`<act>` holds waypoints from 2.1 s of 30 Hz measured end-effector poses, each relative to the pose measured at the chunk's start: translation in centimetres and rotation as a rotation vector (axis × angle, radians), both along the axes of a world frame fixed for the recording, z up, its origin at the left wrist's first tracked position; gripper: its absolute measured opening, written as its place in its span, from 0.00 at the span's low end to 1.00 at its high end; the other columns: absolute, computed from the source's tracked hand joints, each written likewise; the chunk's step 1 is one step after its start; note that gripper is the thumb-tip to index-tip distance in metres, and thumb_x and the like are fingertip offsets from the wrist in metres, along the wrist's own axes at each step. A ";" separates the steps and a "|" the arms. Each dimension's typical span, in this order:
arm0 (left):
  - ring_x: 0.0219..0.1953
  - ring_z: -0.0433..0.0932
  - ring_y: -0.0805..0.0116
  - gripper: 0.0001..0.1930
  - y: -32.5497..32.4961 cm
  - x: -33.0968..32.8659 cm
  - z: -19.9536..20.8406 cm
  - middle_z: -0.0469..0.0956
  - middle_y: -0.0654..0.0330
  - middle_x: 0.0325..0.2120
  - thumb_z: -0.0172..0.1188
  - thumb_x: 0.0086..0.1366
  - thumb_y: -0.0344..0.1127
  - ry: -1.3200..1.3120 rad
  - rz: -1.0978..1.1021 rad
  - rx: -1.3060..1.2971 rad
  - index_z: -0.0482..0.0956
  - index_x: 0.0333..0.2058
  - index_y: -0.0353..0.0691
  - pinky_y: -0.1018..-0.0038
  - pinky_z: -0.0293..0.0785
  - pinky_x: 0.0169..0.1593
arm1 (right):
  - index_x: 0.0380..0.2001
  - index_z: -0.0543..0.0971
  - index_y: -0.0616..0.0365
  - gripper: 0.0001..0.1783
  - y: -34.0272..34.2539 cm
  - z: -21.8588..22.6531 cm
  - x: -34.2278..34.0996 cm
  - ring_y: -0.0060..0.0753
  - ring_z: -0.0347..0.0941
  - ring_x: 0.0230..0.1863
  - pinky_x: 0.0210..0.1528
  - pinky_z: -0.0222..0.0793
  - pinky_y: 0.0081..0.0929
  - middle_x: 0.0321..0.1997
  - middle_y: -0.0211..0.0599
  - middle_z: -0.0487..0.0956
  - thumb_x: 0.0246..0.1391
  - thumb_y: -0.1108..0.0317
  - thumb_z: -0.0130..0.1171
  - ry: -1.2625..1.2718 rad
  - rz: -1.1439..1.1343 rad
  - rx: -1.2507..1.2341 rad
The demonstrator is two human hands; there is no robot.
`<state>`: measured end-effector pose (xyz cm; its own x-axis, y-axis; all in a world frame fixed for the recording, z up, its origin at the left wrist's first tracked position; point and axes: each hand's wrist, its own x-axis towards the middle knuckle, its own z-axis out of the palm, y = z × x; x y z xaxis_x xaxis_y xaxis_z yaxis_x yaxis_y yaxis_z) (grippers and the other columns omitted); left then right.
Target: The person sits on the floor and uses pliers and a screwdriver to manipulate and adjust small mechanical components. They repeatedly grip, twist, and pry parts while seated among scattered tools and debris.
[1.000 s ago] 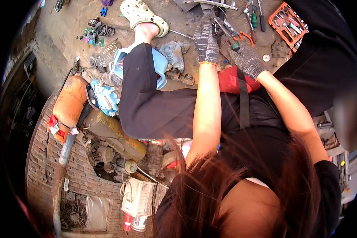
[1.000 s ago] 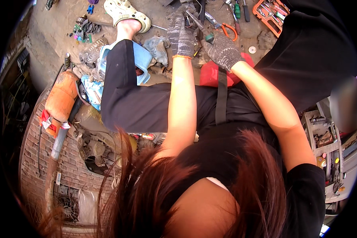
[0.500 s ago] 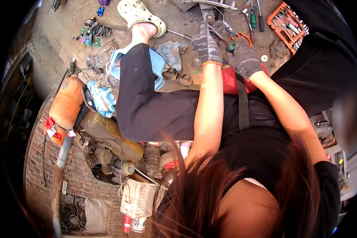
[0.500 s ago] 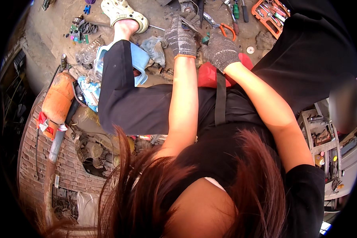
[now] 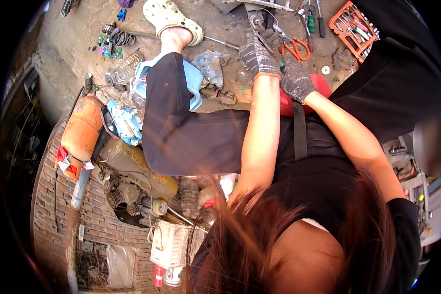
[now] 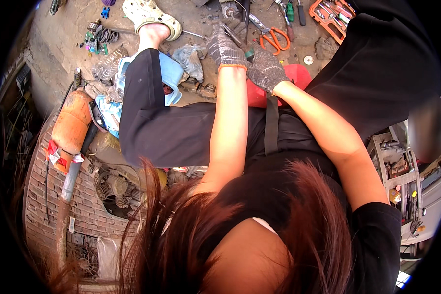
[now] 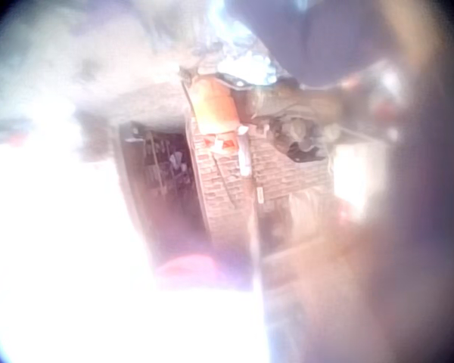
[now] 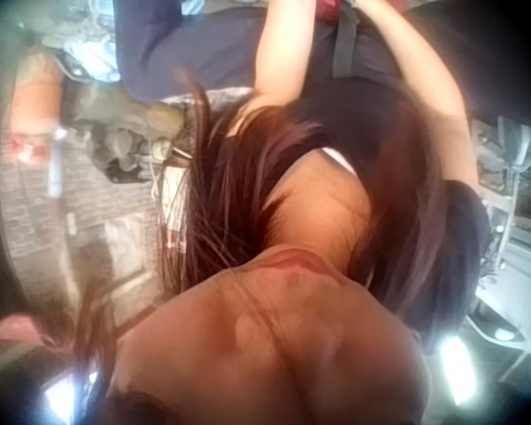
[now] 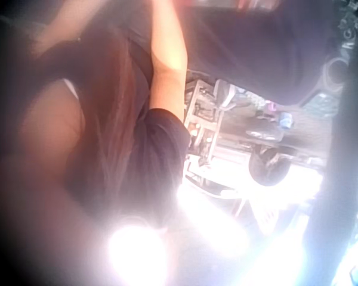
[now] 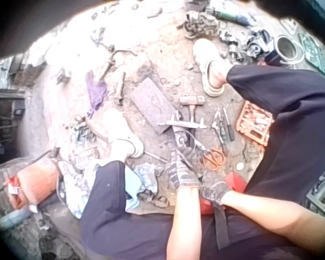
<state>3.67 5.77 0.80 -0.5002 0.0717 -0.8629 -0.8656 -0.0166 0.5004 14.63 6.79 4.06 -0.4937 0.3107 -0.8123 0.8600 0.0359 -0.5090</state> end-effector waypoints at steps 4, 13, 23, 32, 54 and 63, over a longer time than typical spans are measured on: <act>0.30 0.79 0.58 0.18 -0.6 -0.2 -0.6 0.78 0.51 0.30 0.43 0.67 0.44 -0.048 -0.049 0.072 0.73 0.38 0.33 0.68 0.79 0.35 | 0.42 0.71 0.65 0.23 0.1 -0.4 0.3 0.54 0.70 0.40 0.42 0.66 0.42 0.38 0.56 0.74 0.50 0.56 0.54 0.218 -0.100 -0.081; 0.30 0.77 0.70 0.13 -1.6 -2.4 0.4 0.78 0.58 0.34 0.48 0.65 0.34 0.234 -0.540 0.332 0.72 0.46 0.36 0.77 0.74 0.31 | 0.23 0.70 0.58 0.20 3.3 2.6 -0.4 0.19 0.61 0.17 0.21 0.59 0.19 0.17 0.25 0.67 0.54 0.51 0.54 0.245 -0.477 -0.526; 0.37 0.71 0.73 0.09 -0.2 -3.2 3.6 0.75 0.59 0.34 0.53 0.60 0.28 0.698 -0.630 0.069 0.75 0.40 0.32 0.76 0.68 0.40 | 0.50 0.68 0.58 0.26 3.0 -0.3 1.3 0.56 0.73 0.40 0.44 0.69 0.44 0.40 0.57 0.75 0.48 0.58 0.56 0.154 -0.047 0.239; 0.22 0.72 0.65 0.10 -3.4 -6.3 0.0 0.76 0.58 0.22 0.52 0.63 0.35 0.265 -0.946 -0.061 0.78 0.36 0.34 0.69 0.68 0.27 | 0.49 0.68 0.60 0.26 4.7 2.7 -0.2 0.58 0.73 0.38 0.40 0.69 0.47 0.36 0.58 0.75 0.47 0.60 0.56 0.067 0.162 0.388; 0.30 0.77 0.68 0.11 -2.2 -3.4 -0.4 0.76 0.58 0.29 0.48 0.65 0.38 -0.066 -0.461 0.265 0.72 0.41 0.41 0.73 0.75 0.34 | 0.26 0.71 0.57 0.11 2.5 3.5 0.5 0.20 0.63 0.19 0.23 0.63 0.22 0.17 0.26 0.65 0.57 0.61 0.52 0.098 -0.463 -0.857; 0.27 0.76 0.68 0.12 -0.9 -1.7 -2.3 0.77 0.62 0.24 0.52 0.63 0.44 -0.341 0.017 0.402 0.76 0.36 0.42 0.71 0.76 0.33 | 0.27 0.68 0.53 0.10 3.4 6.3 -0.9 0.21 0.61 0.22 0.28 0.62 0.23 0.20 0.22 0.64 0.58 0.60 0.50 0.187 -1.128 -1.739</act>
<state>2.00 4.91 -1.46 -0.2000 0.4254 -0.8827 -0.9761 -0.1647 0.1418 13.76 10.19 10.37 -0.7710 -0.3923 -0.5016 0.1033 -0.8543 0.5094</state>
